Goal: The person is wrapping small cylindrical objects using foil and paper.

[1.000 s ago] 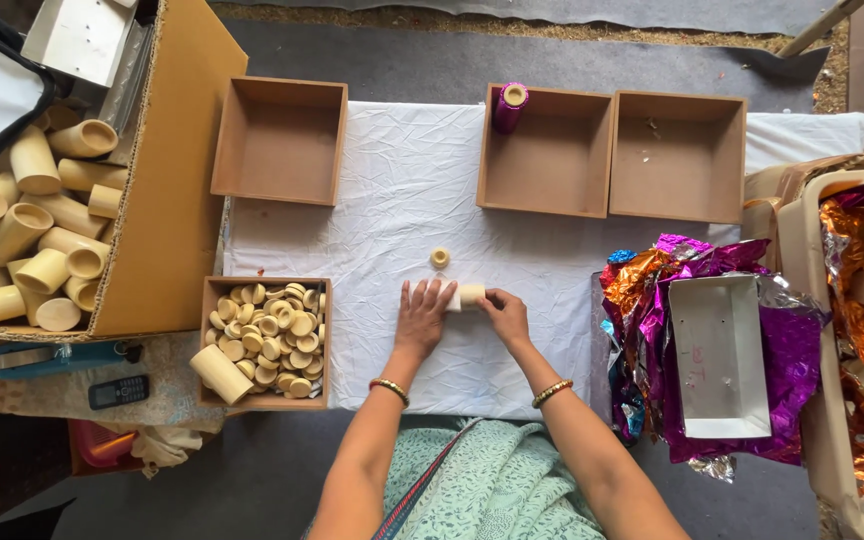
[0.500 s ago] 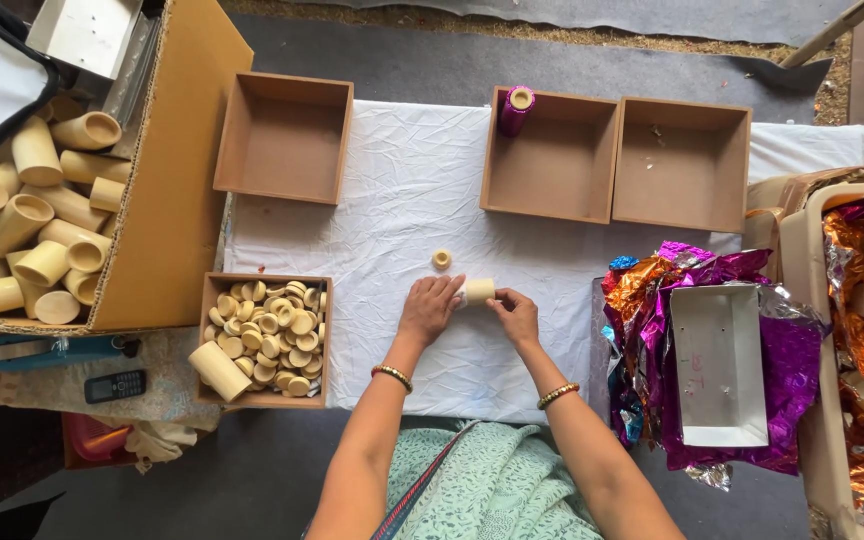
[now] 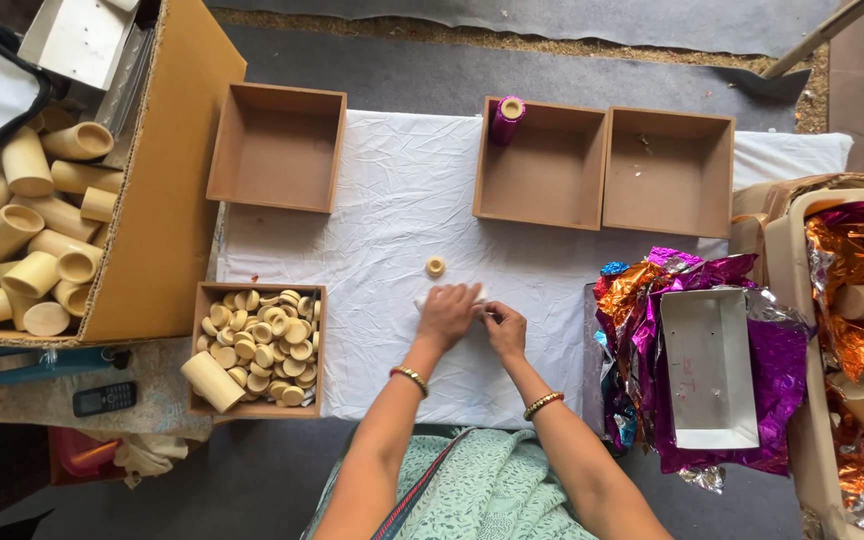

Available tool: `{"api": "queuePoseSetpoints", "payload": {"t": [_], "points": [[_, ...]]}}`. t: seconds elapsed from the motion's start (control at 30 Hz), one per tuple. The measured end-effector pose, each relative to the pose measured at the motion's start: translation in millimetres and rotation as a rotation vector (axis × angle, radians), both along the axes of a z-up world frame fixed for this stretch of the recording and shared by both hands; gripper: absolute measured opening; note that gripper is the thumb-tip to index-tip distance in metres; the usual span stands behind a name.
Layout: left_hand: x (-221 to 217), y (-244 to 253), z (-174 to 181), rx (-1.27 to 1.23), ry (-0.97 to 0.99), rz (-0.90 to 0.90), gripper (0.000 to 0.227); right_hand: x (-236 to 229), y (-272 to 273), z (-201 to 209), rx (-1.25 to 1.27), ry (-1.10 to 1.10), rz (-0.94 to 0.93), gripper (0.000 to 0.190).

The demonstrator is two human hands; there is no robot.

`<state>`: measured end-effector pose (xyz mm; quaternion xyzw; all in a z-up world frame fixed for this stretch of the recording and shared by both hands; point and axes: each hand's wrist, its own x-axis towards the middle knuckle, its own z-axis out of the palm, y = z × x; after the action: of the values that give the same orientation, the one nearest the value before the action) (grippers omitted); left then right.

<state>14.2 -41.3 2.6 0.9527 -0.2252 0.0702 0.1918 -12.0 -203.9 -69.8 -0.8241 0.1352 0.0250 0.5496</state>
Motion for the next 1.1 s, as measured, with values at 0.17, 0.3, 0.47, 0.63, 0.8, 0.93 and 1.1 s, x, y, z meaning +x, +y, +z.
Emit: {"api": "queuePoseSetpoints", "payload": {"t": [0.17,0.3,0.47,0.63,0.8,0.93,1.1], "points": [[-19,44,2,-0.064,-0.011,0.044,0.044,7,-4,21,0.076,0.107,0.045,0.018],[-22,33,-13,-0.118,-0.087,0.108,0.04,21,-4,13,0.203,0.273,0.063,0.019],[0,-14,-9,-0.17,0.043,0.137,0.039,19,2,-9,0.428,0.037,-0.002,0.017],[-4,-16,-11,-0.046,-0.025,0.028,0.039,8,-9,-4,-0.099,0.128,-0.021,0.015],[-27,29,-18,-0.039,-0.011,0.136,0.049,7,-12,20,-0.08,0.049,0.097,0.021],[-33,24,-19,-0.132,0.029,0.17,0.045,11,-4,10,0.057,0.156,0.12,0.021],[-15,-22,2,-0.075,0.105,0.288,0.033,14,-1,-9,0.481,0.166,-0.045,0.016]]}}
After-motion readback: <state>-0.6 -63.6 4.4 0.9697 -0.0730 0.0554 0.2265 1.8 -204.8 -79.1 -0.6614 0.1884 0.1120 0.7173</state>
